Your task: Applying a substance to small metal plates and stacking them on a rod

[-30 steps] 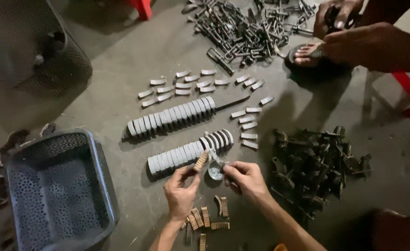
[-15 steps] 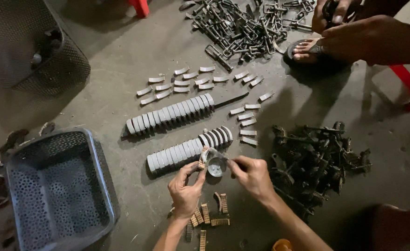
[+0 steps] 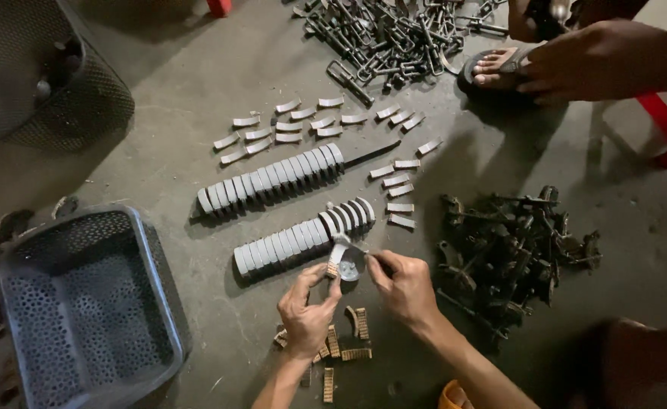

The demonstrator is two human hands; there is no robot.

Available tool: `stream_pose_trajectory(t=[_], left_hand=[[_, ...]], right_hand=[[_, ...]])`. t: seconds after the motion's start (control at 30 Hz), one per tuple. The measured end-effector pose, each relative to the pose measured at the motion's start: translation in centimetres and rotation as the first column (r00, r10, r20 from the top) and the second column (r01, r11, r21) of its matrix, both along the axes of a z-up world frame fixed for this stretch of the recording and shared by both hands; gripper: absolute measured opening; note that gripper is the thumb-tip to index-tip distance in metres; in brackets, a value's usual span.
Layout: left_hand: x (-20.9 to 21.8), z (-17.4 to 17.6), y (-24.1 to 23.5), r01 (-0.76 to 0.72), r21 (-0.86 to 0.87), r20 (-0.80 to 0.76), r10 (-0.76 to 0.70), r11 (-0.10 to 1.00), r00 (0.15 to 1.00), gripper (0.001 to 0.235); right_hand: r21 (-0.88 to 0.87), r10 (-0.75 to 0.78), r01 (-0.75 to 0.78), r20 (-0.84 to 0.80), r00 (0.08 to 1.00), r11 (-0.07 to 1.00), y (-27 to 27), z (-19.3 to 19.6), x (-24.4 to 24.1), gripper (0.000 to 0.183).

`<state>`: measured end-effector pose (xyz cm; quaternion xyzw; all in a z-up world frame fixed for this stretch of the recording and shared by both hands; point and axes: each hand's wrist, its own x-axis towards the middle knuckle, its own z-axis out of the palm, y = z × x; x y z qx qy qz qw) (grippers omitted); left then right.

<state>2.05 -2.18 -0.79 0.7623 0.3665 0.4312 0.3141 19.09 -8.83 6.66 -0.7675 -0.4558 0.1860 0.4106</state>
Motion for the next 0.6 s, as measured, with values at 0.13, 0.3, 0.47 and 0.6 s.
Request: stream_pose_trajectory(t=[0.13, 0.3, 0.47, 0.6], left_hand=[[0.0, 2.7, 0.1, 0.007, -0.136, 0.13, 0.011, 0.991, 0.991, 0.031], [-1.2, 0.3, 1.2, 0.273, -0.778, 0.375, 0.069, 0.566, 0.924, 0.036], [0.0, 0.4, 1.7, 0.678, -0.716, 0.698, 0.189, 0.168, 0.691, 0.038], [0.3, 0.7, 1.0, 0.429, -0.854, 0.493, 0.195, 0.295, 0.848, 0.039]], right_hand=[[0.001, -0.033, 0.034, -0.103, 0.994, 0.999, -0.7, -2.1, 2.1, 0.012], [0.091, 0.032, 0.011, -0.465, 0.885, 0.996, -0.2, -0.4, 2.3, 0.022], [0.102, 0.237, -0.214, -0.491, 0.839, 0.971, 2.0, -2.4, 1.2, 0.028], [-0.03, 0.097, -0.141, -0.586, 0.805, 0.99, 2.3, -1.7, 0.6, 0.032]])
